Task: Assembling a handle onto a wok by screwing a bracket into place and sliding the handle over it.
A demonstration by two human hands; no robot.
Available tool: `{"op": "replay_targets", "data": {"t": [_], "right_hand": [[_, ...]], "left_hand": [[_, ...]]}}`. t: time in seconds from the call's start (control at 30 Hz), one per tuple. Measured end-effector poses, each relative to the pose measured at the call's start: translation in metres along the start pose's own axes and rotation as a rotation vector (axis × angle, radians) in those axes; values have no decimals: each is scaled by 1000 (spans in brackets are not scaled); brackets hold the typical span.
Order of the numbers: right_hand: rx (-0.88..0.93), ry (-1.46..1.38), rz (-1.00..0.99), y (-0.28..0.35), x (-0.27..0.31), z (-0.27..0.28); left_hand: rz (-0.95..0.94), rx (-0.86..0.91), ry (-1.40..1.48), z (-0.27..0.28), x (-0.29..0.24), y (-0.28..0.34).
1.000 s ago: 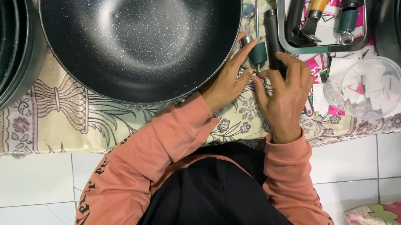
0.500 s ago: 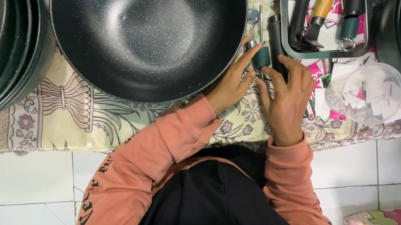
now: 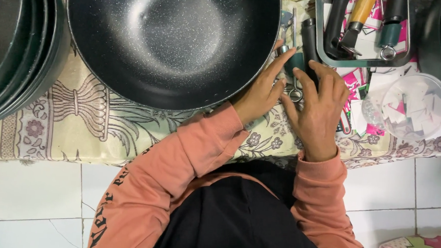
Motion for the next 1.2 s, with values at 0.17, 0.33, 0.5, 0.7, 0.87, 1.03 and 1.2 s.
{"op": "replay_targets", "data": {"t": [0.17,0.33,0.5,0.7,0.87,1.03,1.2], "right_hand": [[2,25,-9,0,0,1],[2,26,-41,1,-4,0],[3,52,-46,3,-4,1],[-10,78,-62,5,-6,0],[-10,84,-68,5,-7,0],[-15,81,-76,5,-6,0],[-6,54,-89,6,-7,0]], "left_hand": [[17,-18,46,-10,15,2],[29,-29,85,-13,21,0],[23,-25,69,-15,22,4],[30,-26,88,-12,18,3],[32,-27,87,-12,16,2],[41,-24,87,-13,16,2],[44,-20,84,-12,14,3]]}}
Point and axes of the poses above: each hand's wrist, its own y-axis away from the middle knuckle, its own z-axis out of the back of the hand, x = y × z, the point moved 6 cm from there along -y, towards the middle knuckle, and after that the axes turned 4 degrees about -x, right-handed, at the moved point
